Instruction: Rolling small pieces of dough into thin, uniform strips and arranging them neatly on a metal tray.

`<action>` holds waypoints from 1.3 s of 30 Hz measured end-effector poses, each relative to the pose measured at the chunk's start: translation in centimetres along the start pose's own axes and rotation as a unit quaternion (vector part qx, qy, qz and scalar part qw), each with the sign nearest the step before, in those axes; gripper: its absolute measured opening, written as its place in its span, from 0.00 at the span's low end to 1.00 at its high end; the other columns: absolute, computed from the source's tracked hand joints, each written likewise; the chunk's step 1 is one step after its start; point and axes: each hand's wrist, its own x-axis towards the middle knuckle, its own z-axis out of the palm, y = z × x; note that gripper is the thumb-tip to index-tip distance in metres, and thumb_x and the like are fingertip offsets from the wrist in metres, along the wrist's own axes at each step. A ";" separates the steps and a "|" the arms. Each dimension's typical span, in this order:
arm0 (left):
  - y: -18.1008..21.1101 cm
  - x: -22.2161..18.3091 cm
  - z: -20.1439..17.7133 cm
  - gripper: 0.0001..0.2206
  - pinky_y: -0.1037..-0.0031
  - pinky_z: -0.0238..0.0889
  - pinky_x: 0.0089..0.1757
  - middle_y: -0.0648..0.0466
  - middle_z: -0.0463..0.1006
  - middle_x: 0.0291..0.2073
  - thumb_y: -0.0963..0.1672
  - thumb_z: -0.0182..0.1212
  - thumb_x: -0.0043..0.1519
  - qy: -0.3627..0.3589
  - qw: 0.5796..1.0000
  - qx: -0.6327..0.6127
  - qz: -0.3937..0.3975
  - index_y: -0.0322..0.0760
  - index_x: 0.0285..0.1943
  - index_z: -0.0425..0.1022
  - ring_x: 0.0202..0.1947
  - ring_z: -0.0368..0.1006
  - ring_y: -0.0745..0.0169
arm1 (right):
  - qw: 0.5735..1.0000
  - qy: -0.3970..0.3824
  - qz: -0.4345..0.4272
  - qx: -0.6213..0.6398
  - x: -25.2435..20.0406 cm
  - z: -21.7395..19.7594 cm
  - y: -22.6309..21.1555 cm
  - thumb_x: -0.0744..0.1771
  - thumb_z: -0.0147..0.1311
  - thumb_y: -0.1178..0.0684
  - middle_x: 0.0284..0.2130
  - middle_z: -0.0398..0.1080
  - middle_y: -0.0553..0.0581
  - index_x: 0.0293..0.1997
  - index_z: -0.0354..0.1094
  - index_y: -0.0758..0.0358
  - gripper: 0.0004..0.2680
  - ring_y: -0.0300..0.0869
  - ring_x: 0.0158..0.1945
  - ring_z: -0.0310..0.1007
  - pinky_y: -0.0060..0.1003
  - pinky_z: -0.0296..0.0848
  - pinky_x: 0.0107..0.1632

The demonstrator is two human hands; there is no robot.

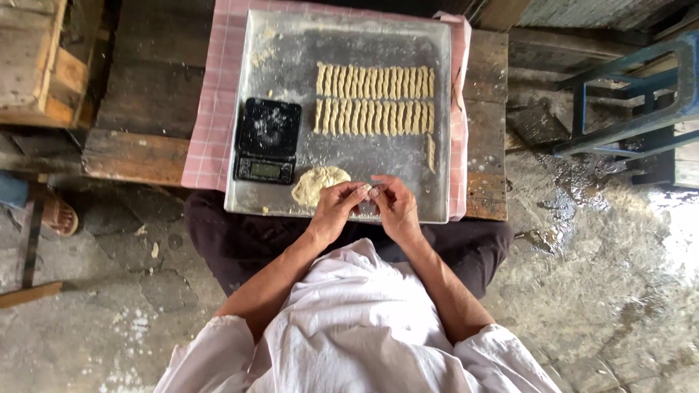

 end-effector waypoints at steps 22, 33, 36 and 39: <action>3.5 -1.9 1.5 0.17 0.74 0.72 0.40 0.49 0.82 0.34 0.44 0.64 0.65 0.016 0.998 0.011 0.054 0.33 0.61 0.77 0.37 0.77 0.64 | 0.997 0.037 0.037 -0.055 0.0 0.7 -1.8 0.69 0.57 0.55 0.25 0.77 0.60 0.48 0.78 0.67 0.07 0.38 0.25 0.72 0.32 0.74 0.28; 3.2 -1.8 0.9 0.11 0.74 0.74 0.33 0.46 0.79 0.27 0.43 0.62 0.65 0.042 0.998 -0.016 0.038 0.25 0.48 0.77 0.27 0.77 0.62 | 0.996 0.018 -0.002 -0.086 -0.8 0.5 -1.0 0.66 0.64 0.57 0.31 0.80 0.62 0.46 0.79 0.64 0.07 0.44 0.32 0.80 0.37 0.78 0.35; 3.8 -1.9 0.5 0.11 0.75 0.72 0.33 0.47 0.81 0.25 0.45 0.61 0.66 0.031 0.993 0.105 0.046 0.31 0.41 0.81 0.27 0.78 0.63 | 0.993 0.008 -0.012 -0.119 -0.7 0.3 -1.1 0.66 0.64 0.55 0.29 0.79 0.61 0.44 0.79 0.62 0.06 0.44 0.30 0.80 0.37 0.79 0.33; 4.9 -2.4 0.9 0.12 0.77 0.71 0.35 0.52 0.81 0.24 0.45 0.58 0.67 0.012 0.990 0.131 0.052 0.33 0.39 0.84 0.27 0.75 0.69 | 0.995 -0.008 -0.056 -0.083 -0.2 -0.2 -0.8 0.67 0.60 0.58 0.30 0.80 0.61 0.52 0.72 0.65 0.09 0.45 0.30 0.81 0.39 0.80 0.36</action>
